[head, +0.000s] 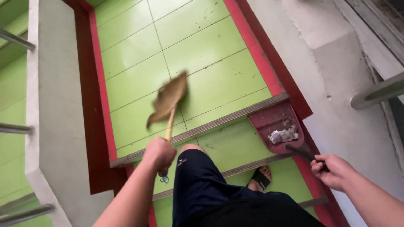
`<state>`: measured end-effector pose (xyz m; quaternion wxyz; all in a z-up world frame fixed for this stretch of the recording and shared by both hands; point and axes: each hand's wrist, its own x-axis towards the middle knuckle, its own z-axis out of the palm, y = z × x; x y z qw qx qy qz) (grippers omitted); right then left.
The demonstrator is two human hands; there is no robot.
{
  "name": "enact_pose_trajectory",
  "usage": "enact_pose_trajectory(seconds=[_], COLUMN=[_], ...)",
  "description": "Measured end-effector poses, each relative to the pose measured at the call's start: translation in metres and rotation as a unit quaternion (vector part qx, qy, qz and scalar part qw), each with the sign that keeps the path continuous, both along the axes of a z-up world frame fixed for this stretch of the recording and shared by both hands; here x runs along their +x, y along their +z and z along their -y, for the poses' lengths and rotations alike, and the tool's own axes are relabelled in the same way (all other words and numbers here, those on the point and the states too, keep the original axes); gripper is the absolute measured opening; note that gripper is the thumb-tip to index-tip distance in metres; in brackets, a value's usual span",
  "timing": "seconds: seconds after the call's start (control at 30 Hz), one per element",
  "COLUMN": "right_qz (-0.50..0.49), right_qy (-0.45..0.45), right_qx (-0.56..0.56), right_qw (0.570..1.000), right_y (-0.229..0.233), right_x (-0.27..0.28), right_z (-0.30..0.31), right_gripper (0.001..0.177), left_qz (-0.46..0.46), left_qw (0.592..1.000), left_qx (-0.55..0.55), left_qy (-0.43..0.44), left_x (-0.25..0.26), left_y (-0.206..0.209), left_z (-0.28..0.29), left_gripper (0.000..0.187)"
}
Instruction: Sweeping dust and debris from stairs into a dustpan.
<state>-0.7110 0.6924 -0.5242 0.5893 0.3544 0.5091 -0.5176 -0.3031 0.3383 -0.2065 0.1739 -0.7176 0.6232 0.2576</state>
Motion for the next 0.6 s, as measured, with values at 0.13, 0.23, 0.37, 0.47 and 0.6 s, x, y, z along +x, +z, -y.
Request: enact_pose_trajectory(seconds=[0.13,0.23,0.37,0.47,0.6], right_qz=[-0.015,-0.027,-0.033,-0.036,-0.041], right_qy=[0.002,-0.005,-0.014,-0.004,0.027], right_qx=[0.001,0.009,0.009,0.01,0.011], right_qw=[1.0,1.0,0.999,0.999,0.999], right_y=[0.017,0.028,0.03,0.024,0.011], right_x=[0.003,0.008,0.011,0.012,0.016], right_z=[0.007,0.011,0.009,0.006,0.007], right_gripper=[0.014,0.013,0.013,0.013,0.013], left_qz=[0.052,0.054,0.081,0.035,0.056], left_qw=[0.986,0.954,0.917,0.902,0.914], left_qx=[0.034,0.017,0.078,0.074,0.143], left_qy=[-0.155,-0.294,-0.382,-0.423,-0.376], left_x=[-0.032,-0.053,-0.072,-0.042,0.031], left_y=[0.006,0.021,0.066,0.098,0.139], left_z=[-0.011,-0.018,-0.019,-0.004,0.009], left_gripper=[0.03,0.039,0.062,0.066,0.064])
